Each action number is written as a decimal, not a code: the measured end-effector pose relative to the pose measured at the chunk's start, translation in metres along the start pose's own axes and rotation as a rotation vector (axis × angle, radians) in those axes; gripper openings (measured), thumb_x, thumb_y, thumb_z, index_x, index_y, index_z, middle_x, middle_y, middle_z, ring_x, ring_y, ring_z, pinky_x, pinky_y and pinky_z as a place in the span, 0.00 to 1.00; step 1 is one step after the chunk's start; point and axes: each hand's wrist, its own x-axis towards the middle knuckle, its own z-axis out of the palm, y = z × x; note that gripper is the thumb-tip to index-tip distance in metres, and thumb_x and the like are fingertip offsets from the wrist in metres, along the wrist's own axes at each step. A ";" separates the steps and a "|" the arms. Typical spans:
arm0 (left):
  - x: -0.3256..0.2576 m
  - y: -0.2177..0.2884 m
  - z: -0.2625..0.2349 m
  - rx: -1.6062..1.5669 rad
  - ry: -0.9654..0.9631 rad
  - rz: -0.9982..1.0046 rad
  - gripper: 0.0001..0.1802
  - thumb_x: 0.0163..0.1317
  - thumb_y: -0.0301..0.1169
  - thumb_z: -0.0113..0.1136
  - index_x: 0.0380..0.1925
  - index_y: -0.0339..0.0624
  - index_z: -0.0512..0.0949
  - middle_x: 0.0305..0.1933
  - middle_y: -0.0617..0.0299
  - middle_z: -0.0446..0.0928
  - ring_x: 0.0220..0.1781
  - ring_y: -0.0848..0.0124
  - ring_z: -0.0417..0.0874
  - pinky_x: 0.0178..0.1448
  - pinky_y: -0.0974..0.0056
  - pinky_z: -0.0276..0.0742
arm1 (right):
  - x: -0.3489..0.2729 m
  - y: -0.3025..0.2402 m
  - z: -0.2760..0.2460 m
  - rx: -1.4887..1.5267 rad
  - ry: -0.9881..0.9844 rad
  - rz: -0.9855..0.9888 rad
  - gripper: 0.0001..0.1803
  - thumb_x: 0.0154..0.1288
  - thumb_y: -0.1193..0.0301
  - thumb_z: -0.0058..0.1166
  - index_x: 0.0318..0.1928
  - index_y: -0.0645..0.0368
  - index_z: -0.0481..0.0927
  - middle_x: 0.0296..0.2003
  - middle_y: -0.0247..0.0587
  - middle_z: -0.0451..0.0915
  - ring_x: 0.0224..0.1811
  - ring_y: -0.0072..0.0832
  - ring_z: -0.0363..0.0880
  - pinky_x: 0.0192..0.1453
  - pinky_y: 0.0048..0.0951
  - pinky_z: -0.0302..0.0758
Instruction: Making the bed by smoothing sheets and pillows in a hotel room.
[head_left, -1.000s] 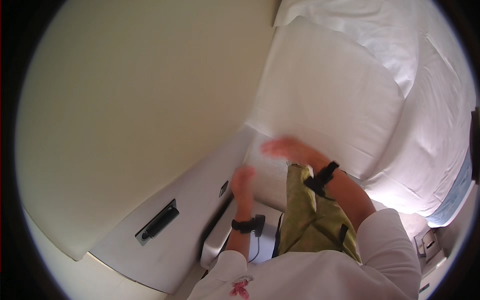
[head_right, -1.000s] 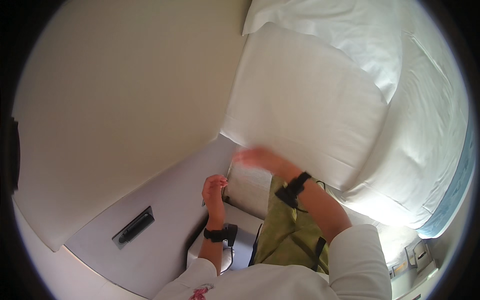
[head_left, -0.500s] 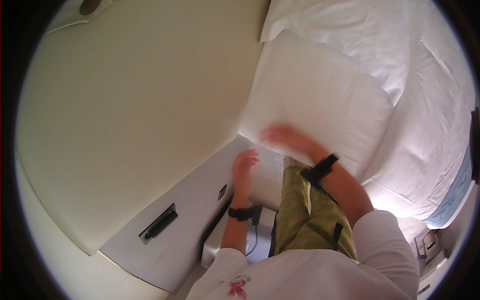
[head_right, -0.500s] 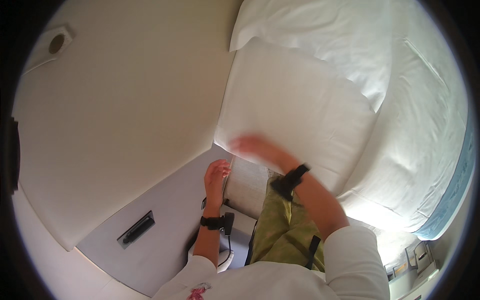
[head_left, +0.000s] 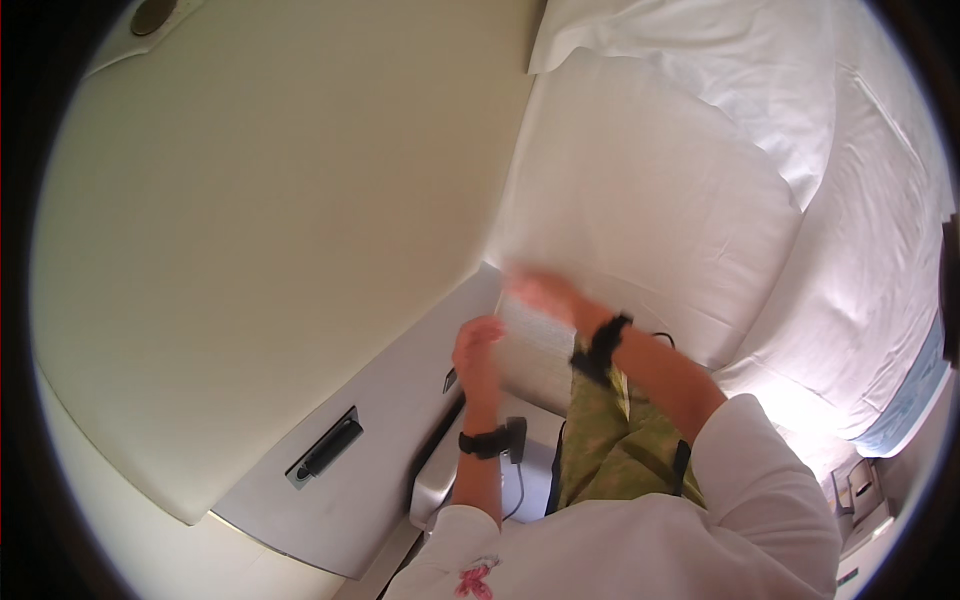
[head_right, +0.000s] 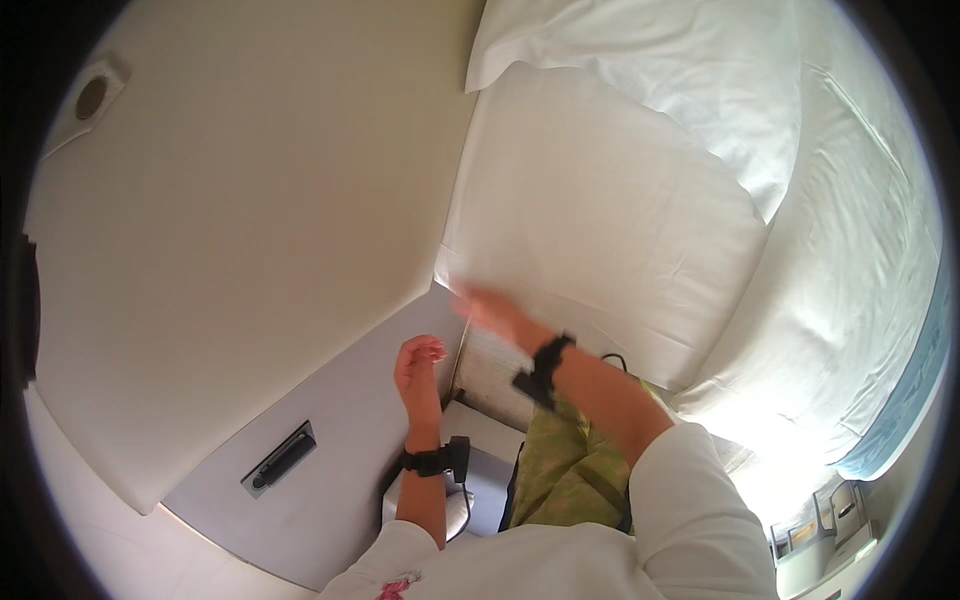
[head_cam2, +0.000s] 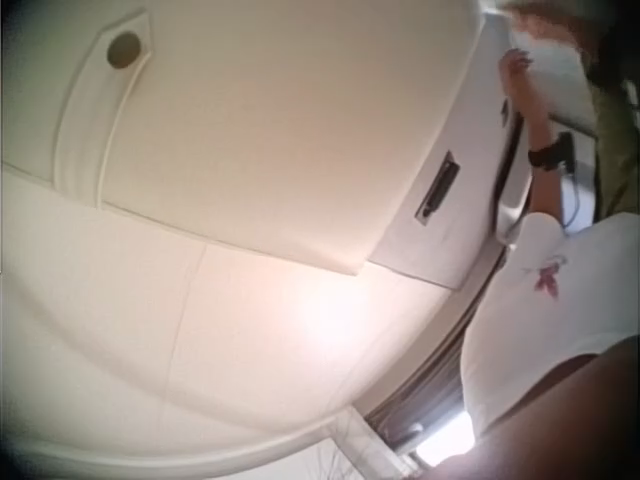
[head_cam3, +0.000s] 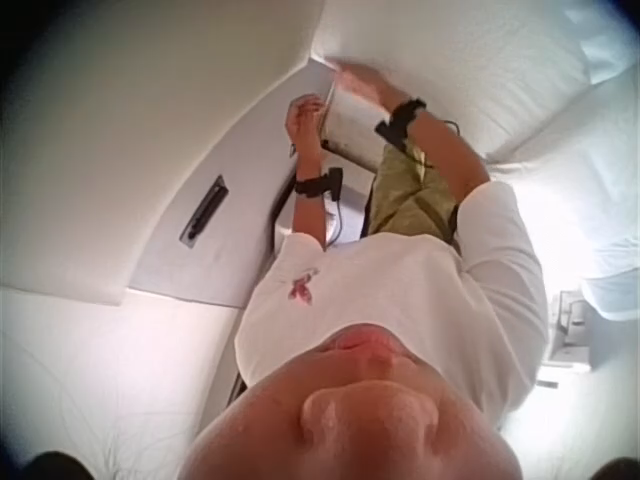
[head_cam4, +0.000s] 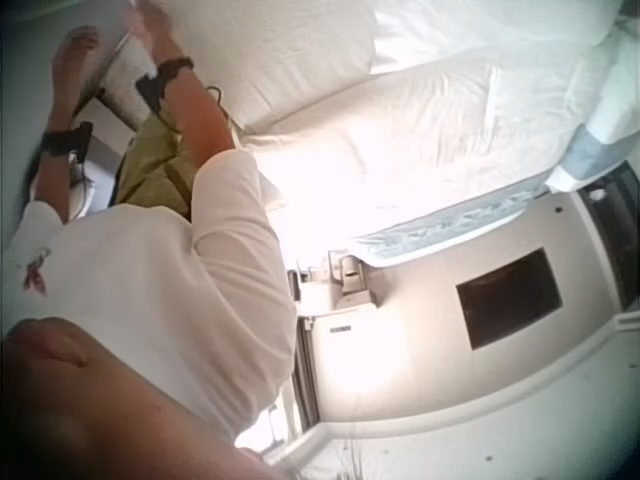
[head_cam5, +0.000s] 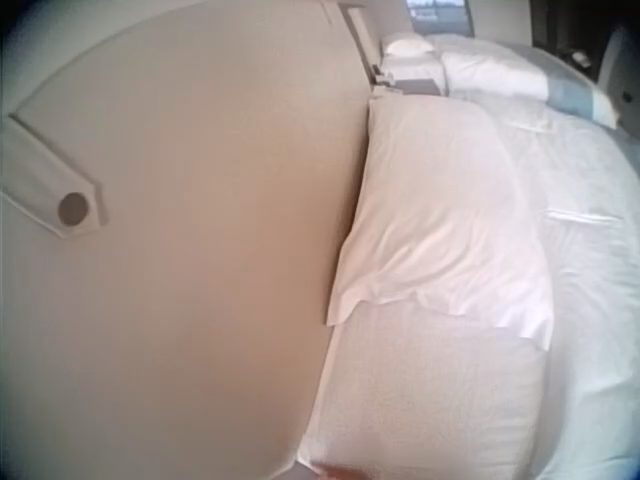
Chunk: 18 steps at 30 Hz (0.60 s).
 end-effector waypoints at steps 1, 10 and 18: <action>0.000 0.006 -0.002 0.001 0.002 -0.001 0.08 0.63 0.28 0.44 0.37 0.38 0.72 0.35 0.62 0.74 0.35 0.75 0.74 0.43 0.72 0.68 | -0.016 0.037 0.007 0.009 0.005 0.371 0.19 0.64 0.60 0.43 0.53 0.52 0.68 0.46 0.30 0.71 0.47 0.18 0.66 0.53 0.28 0.65; 0.003 -0.014 -0.001 -0.083 0.022 -0.094 0.07 0.57 0.22 0.46 0.34 0.36 0.73 0.33 0.64 0.75 0.37 0.75 0.74 0.45 0.72 0.69 | -0.021 -0.157 -0.036 0.109 -0.146 -0.430 0.25 0.66 0.63 0.36 0.60 0.61 0.58 0.57 0.46 0.64 0.59 0.34 0.63 0.64 0.34 0.58; 0.018 0.003 0.034 -0.090 -0.072 -0.029 0.06 0.62 0.26 0.45 0.35 0.37 0.72 0.32 0.63 0.73 0.34 0.76 0.72 0.42 0.72 0.68 | 0.048 -0.085 -0.025 -0.474 0.170 -0.758 0.17 0.63 0.59 0.43 0.42 0.61 0.70 0.35 0.43 0.74 0.39 0.31 0.71 0.47 0.33 0.67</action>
